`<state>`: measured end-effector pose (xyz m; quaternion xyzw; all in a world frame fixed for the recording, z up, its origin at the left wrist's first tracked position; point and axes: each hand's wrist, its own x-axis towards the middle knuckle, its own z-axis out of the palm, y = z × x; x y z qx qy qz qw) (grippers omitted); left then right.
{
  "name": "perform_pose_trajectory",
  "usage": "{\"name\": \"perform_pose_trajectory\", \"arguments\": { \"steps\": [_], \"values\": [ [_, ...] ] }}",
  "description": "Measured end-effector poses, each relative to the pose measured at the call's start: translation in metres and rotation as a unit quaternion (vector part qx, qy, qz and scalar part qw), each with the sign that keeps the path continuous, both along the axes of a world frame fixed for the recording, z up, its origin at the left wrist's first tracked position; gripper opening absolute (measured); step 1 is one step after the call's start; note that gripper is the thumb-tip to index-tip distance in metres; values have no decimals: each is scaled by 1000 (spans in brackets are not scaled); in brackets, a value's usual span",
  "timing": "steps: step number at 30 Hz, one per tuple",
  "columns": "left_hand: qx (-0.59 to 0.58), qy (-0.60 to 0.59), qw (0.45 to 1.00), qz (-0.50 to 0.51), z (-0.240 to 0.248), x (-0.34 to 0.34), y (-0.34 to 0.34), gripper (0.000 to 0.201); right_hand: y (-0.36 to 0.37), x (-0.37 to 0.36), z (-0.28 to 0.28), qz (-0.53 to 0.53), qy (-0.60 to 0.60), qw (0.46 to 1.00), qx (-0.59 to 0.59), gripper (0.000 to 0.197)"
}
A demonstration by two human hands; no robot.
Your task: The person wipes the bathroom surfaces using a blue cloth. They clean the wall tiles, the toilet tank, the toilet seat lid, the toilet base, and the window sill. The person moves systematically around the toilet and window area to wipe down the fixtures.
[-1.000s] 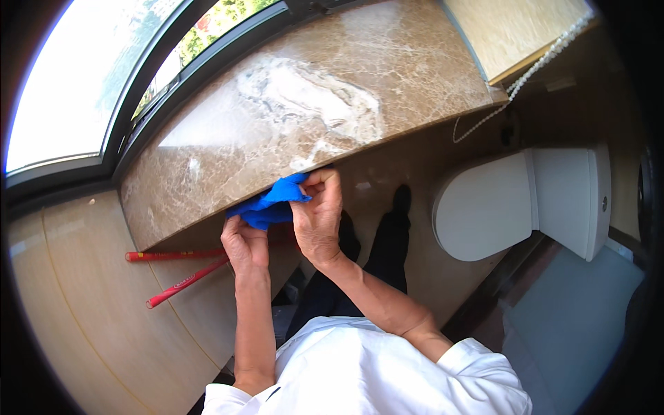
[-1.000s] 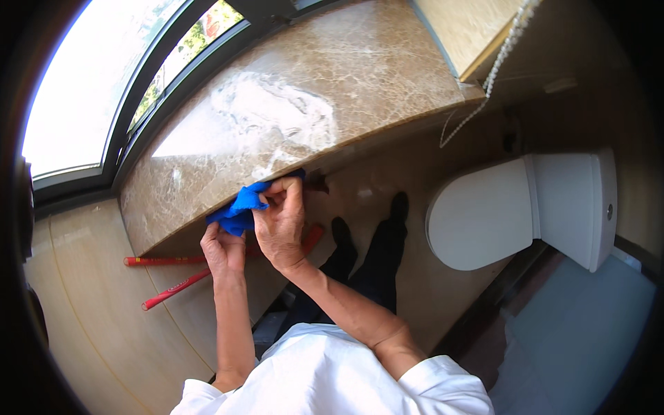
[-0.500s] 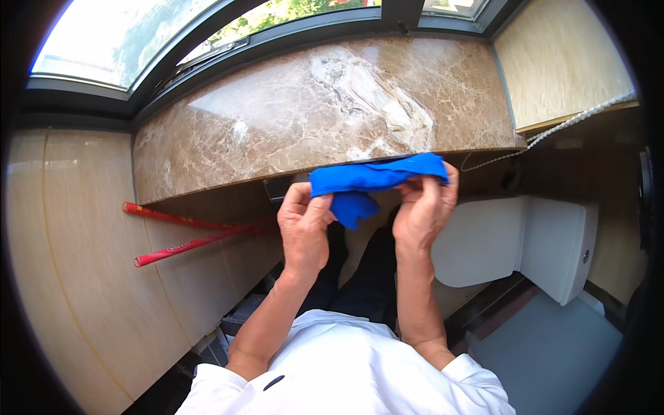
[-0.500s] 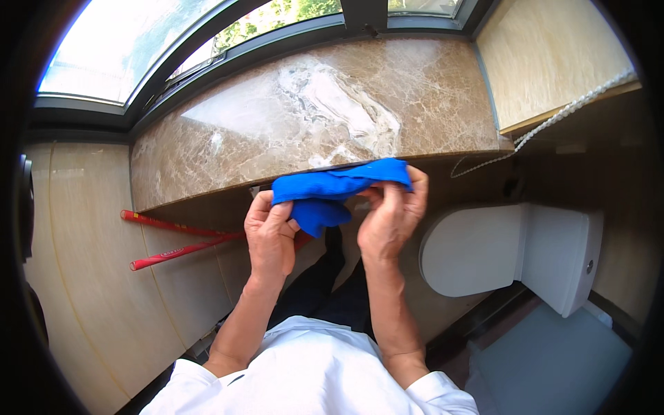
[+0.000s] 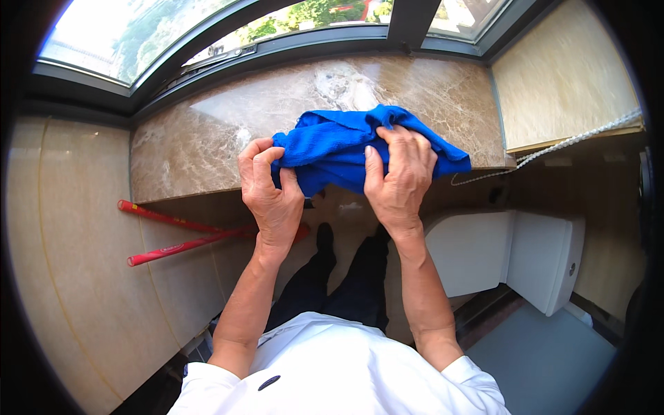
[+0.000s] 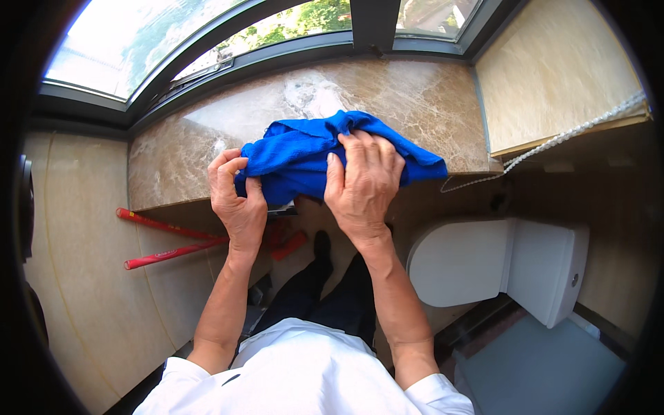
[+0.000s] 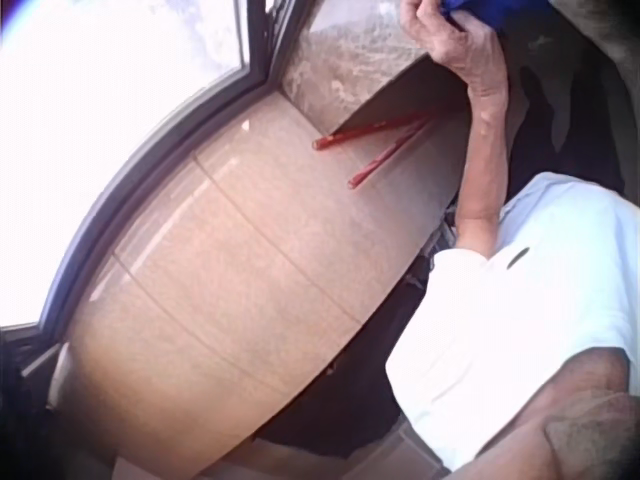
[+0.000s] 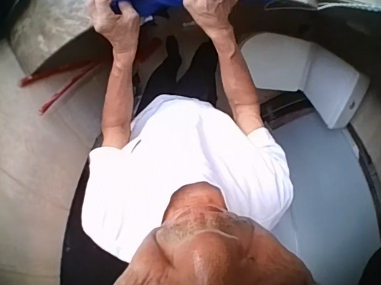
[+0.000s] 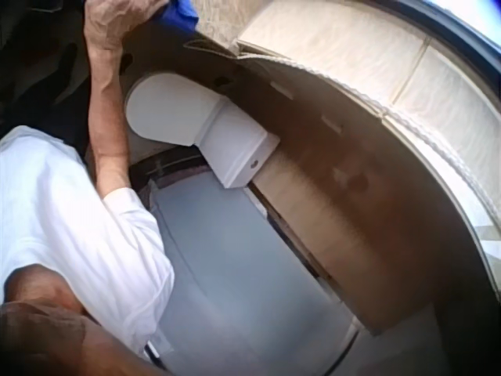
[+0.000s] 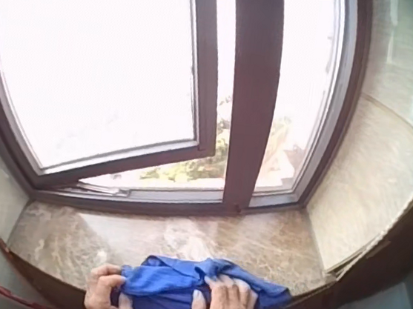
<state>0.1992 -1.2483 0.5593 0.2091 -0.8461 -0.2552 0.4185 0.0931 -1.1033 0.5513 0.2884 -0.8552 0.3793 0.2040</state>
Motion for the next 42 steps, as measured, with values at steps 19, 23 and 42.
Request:
{"name": "perform_pose_trajectory", "arguments": {
  "steps": [19, 23, 42],
  "values": [
    [-95, -148, 962, -209, -2, -132, 100, 56, 57, -152, -11, -134, 47, 976, 166, 44],
    [-99, -148, 961, -214, -7, -139, 100, 58, 57, -157, -14, -137, 54, 971, 188, 44],
    [-115, -147, 982, -41, -2, 17, -68, 55, -81, -10, 2, 70, 72, 971, 216, 57]
  ]
}}
